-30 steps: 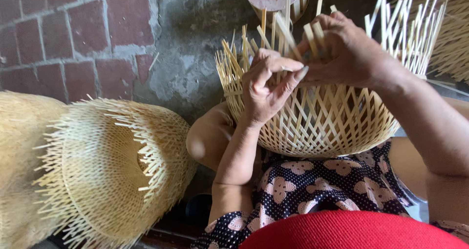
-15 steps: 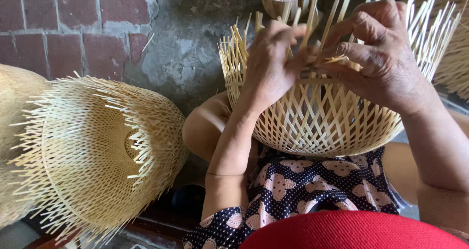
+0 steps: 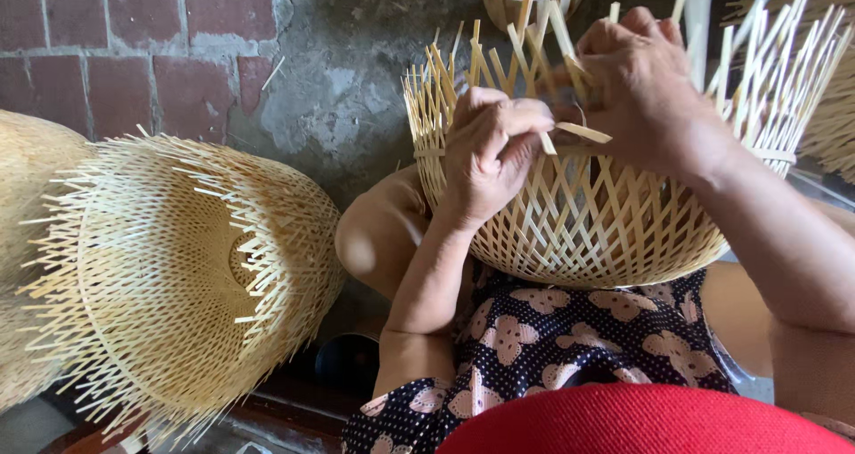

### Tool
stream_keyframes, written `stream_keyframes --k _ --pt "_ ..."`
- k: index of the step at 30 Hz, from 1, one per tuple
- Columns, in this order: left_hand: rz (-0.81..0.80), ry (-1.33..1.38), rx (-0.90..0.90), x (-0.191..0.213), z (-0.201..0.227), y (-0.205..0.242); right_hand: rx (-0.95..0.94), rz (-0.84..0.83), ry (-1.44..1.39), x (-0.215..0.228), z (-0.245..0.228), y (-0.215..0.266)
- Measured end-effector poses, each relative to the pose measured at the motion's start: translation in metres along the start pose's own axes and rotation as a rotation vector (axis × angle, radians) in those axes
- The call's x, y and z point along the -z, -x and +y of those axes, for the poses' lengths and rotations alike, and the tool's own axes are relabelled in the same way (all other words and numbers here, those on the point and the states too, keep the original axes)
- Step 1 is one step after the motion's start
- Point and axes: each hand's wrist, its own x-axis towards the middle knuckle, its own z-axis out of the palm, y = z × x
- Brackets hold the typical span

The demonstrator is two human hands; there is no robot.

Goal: The person is weaving a bamboo basket by hand, interlacing thin strips around the circular body of the basket and tucking them in to secure the structure.

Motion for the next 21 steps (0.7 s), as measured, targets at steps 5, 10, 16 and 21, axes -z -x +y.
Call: stream_keyframes --k 5,10,16,21 --pt "-0.099 0.362 0.309 0.005 -0.011 -0.002 0.032 -0.085 -0.579 -0.003 0.022 0.003" --pt "-0.151 0.385 0.410 -0.004 -0.022 0.003 -0.001 -0.064 -1.013 0.012 0.020 0.007" --pt "-0.077 0.352 0.283 0.002 -0.018 0.000 -0.034 -0.002 -0.422 -0.001 0.016 0.009" --pt "-0.092 -0.016 0.110 -0.010 -0.009 -0.011 0.197 -0.077 -0.920 0.010 0.050 0.014"
